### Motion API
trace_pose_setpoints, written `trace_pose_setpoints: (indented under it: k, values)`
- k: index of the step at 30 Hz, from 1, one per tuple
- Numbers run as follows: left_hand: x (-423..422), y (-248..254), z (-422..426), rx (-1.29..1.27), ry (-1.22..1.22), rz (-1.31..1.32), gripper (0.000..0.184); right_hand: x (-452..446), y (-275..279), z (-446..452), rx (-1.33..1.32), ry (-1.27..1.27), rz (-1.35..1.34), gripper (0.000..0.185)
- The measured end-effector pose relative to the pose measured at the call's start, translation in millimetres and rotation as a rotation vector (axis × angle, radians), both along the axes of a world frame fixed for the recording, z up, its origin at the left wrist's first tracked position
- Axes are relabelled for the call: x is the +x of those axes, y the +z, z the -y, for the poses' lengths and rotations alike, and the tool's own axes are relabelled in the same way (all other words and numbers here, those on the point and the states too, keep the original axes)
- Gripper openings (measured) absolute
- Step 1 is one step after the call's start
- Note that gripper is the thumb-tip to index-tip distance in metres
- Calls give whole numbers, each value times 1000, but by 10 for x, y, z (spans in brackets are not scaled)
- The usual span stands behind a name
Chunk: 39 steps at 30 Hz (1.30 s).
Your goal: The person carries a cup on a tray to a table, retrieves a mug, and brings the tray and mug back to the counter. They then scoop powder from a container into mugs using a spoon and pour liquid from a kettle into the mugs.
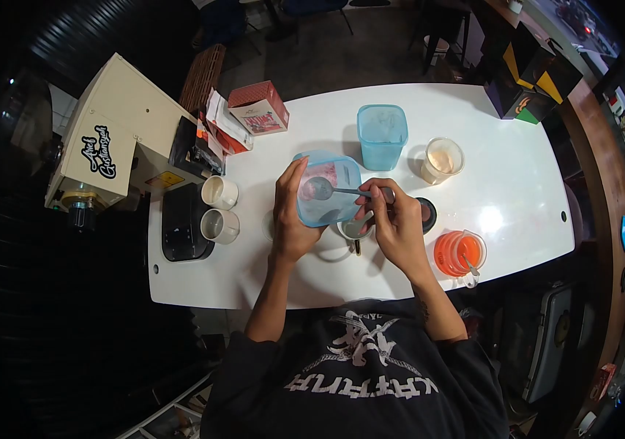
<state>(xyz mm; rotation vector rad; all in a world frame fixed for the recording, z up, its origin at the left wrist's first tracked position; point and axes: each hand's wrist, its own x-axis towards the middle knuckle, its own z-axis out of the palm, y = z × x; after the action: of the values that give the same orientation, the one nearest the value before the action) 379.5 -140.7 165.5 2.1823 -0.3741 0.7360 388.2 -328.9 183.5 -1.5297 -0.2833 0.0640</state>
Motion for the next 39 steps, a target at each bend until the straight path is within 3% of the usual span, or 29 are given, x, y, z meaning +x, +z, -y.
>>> trace_pose_setpoints:
  k: [9, 11, 14, 27, 32, 39]
  values:
    - [-33, 47, -11, -21, 5, -16, 100, -55, 89, 43, -108, -28, 179, 14]
    - [-34, 52, -19, -4, 0, 8, 99, -60, 112, 42, -202, -51, 404, 14]
    - [-38, 43, -29, 5, -19, 28, 98, -80, 179, 60, -301, -71, 470, 14]
    - [-22, 16, -23, 72, -62, 113, 94, -81, 199, 67, -278, -109, 470, 13]
    - [7, -46, -8, 38, -78, 121, 88, -94, 289, 99, -414, 55, 533, 25]
    - [-30, -29, -16, 20, -97, 70, 88, -82, 257, 146, -457, 92, 499, 23]
